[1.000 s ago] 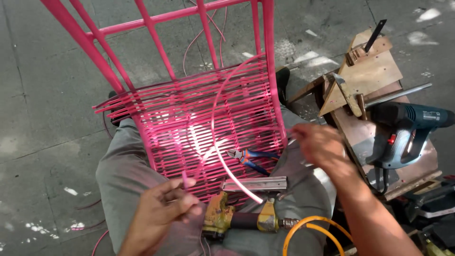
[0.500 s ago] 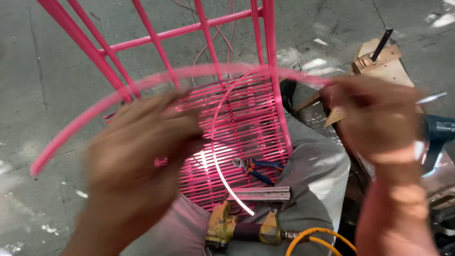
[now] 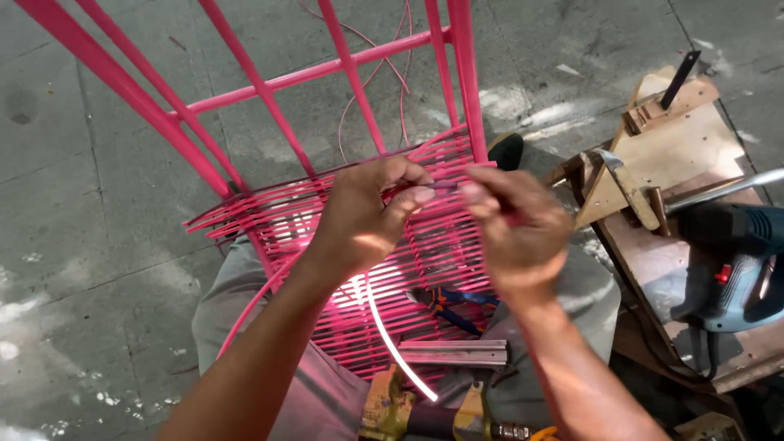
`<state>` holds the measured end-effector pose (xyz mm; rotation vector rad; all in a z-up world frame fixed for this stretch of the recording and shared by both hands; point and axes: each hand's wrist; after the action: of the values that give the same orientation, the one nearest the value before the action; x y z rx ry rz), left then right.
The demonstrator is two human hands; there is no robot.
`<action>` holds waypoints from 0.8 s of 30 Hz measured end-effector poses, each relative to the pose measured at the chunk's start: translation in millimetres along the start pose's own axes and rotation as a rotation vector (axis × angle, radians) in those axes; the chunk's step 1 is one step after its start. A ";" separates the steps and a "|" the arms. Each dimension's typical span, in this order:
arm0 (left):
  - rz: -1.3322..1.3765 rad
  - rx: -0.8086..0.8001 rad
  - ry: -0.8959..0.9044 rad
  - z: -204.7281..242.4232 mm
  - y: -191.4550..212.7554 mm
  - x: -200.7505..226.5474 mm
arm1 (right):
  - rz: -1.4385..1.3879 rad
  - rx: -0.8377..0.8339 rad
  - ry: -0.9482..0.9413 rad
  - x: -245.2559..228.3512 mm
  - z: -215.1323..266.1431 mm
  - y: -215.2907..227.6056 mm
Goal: Weaving pink plastic cords onto a metal chair frame using a nail gun and a heat gun.
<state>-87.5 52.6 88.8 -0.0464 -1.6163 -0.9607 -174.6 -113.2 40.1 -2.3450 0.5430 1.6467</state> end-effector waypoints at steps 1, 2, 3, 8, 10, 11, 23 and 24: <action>0.000 -0.008 0.001 -0.7 -2.5 -1.8 | 0.002 0.006 -0.005 3.0 1.8 -7.8; -0.024 0.004 -0.041 -1.3 -5.0 -3.3 | -0.049 -0.005 -0.016 5.7 3.6 -15.3; -0.049 0.015 -0.082 -1.7 -7.2 -4.9 | -0.100 -0.015 -0.027 8.2 5.4 -23.3; 0.123 0.104 -0.073 -13.1 -24.3 -36.4 | -0.383 0.029 -0.143 47.9 4.4 -14.4; 0.249 0.161 -0.019 -11.1 -31.8 -54.7 | -0.452 0.030 -0.217 61.4 5.2 -9.5; 0.393 0.195 0.054 -12.0 -33.0 -58.5 | -0.459 0.023 -0.274 67.5 2.5 -7.6; 0.368 0.158 0.061 -0.5 -39.8 -37.2 | -0.380 0.002 -0.220 57.2 -15.5 -14.0; 0.310 0.162 0.074 0.4 -38.6 -29.1 | -0.376 0.008 -0.197 56.3 -15.3 -14.1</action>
<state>-98.8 40.7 43.3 -0.1437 -1.5582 -0.5855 -138.6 -115.9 -7.8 -2.0856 0.0633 1.6592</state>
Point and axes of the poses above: each hand's wrist, its own z-axis away from the middle knuckle, its own y-axis out of the back of the hand, x = y × z, and after that the axes turned 6 degrees about -x, right-handed
